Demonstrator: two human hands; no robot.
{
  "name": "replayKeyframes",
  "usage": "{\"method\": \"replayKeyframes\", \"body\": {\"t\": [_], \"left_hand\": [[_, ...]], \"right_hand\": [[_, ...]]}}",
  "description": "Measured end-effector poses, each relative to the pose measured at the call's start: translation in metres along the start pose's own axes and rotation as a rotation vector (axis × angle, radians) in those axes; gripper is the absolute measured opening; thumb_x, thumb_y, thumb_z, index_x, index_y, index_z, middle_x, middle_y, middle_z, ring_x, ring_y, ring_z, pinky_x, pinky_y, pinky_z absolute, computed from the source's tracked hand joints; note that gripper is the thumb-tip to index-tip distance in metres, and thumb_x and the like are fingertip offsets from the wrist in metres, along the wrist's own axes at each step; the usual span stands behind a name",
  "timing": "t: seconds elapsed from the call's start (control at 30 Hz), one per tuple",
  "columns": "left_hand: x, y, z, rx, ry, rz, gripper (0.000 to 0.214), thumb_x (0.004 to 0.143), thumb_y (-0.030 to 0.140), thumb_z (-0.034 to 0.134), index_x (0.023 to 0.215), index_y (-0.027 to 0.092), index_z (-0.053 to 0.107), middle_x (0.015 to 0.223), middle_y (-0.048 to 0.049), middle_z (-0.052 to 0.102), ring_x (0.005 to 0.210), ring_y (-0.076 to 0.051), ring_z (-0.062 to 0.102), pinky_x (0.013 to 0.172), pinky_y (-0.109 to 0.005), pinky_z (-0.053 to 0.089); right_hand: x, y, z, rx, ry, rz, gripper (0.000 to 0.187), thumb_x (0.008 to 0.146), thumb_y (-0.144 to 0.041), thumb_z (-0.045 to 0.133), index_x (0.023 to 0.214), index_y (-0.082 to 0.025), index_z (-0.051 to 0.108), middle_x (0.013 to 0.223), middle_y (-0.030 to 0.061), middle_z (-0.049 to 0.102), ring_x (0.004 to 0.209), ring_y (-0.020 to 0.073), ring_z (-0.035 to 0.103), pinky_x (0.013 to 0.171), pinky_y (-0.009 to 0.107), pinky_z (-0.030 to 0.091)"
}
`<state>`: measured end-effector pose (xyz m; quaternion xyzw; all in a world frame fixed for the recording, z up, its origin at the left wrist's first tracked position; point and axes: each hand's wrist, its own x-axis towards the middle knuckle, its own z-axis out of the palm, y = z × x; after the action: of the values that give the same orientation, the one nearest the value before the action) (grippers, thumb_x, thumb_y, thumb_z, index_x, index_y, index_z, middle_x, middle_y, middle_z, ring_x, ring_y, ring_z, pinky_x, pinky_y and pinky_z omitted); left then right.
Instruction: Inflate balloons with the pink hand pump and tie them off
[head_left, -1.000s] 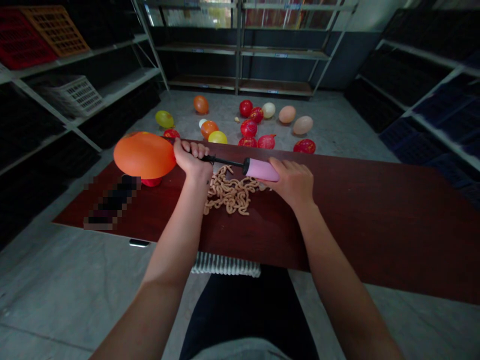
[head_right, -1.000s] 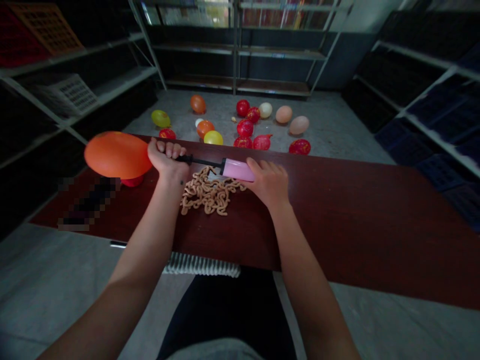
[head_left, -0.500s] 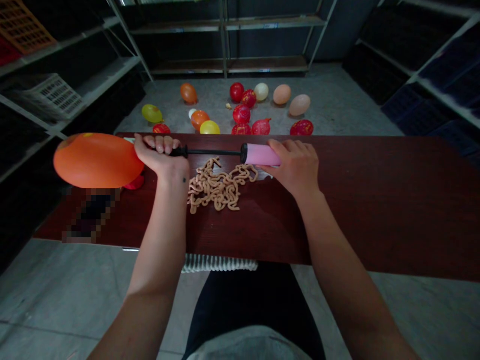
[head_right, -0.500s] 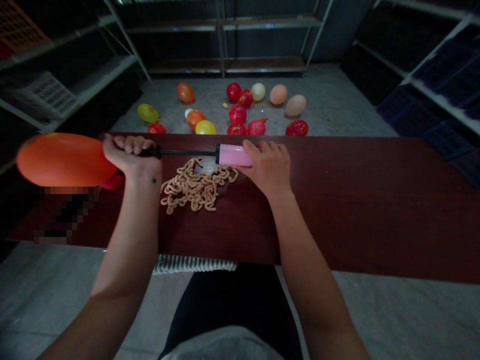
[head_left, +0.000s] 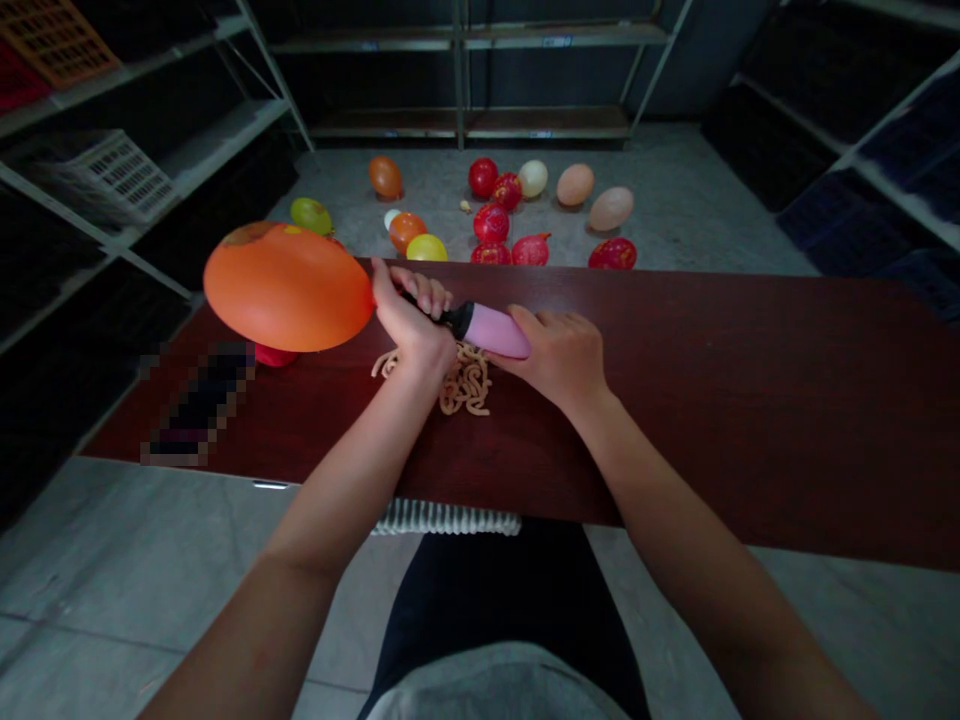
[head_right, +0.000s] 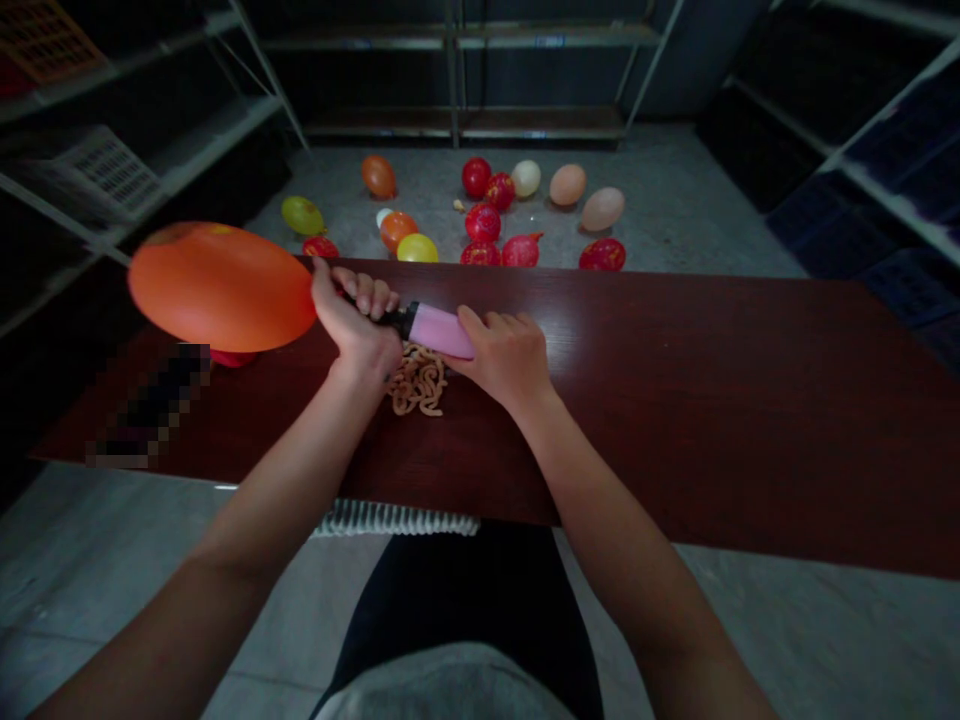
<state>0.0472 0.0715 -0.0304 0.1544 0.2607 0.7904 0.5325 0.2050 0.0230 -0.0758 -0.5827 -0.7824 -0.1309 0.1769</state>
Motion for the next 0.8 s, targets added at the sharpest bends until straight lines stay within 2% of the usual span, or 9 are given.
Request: {"method": "replayKeyframes", "body": {"t": [0.1,0.33,0.47,0.63,0.8], "left_hand": [[0.004,-0.001,-0.001,-0.013,0.018,-0.009,0.058,0.102,0.05,0.037,0.053,0.019,0.029,0.04,0.0059,0.018,0.033,-0.008,0.019,0.038,-0.025,0.02],[0.024,0.015,-0.004,-0.049,0.091,0.025,0.057,0.099,0.056,0.041,0.057,0.02,0.026,0.041,0.0073,0.021,0.033,-0.007,0.019,0.038,-0.025,0.02],[0.036,0.023,-0.01,-0.067,0.123,0.06,0.058,0.099,0.057,0.039,0.056,0.02,0.024,0.04,0.0069,0.021,0.033,-0.007,0.018,0.039,-0.025,0.019],[0.052,0.04,-0.024,-0.028,0.084,0.078,0.058,0.101,0.05,0.038,0.054,0.02,0.023,0.04,0.0044,0.022,0.033,-0.008,0.021,0.042,-0.028,0.022],[0.048,0.053,-0.02,-0.032,0.122,0.058,0.053,0.105,0.042,0.03,0.058,0.019,0.02,0.041,0.0042,0.02,0.034,-0.009,0.019,0.044,-0.028,0.023]], "right_hand": [[0.003,-0.005,0.002,0.013,0.0,0.011,0.065,0.084,-0.071,0.05,0.126,-0.022,0.061,0.096,0.0095,0.071,0.081,0.0234,0.059,0.072,0.033,0.03],[0.011,-0.004,0.0,-0.039,0.036,-0.004,0.068,0.087,-0.073,0.042,0.13,-0.023,0.058,0.102,0.0121,0.07,0.09,0.0269,0.058,0.076,0.036,0.03],[0.009,0.008,-0.002,-0.061,0.045,0.001,0.069,0.085,-0.074,0.044,0.131,-0.024,0.057,0.104,0.0114,0.069,0.094,0.028,0.056,0.079,0.037,0.031],[0.008,0.029,-0.006,-0.077,0.041,-0.021,0.064,0.088,-0.068,0.045,0.132,-0.023,0.057,0.103,0.0115,0.068,0.096,0.0284,0.054,0.083,0.04,0.03],[0.008,0.045,-0.01,-0.084,0.068,-0.006,0.063,0.086,-0.068,0.048,0.13,-0.024,0.058,0.101,0.0103,0.067,0.097,0.0286,0.053,0.086,0.042,0.03]]}}
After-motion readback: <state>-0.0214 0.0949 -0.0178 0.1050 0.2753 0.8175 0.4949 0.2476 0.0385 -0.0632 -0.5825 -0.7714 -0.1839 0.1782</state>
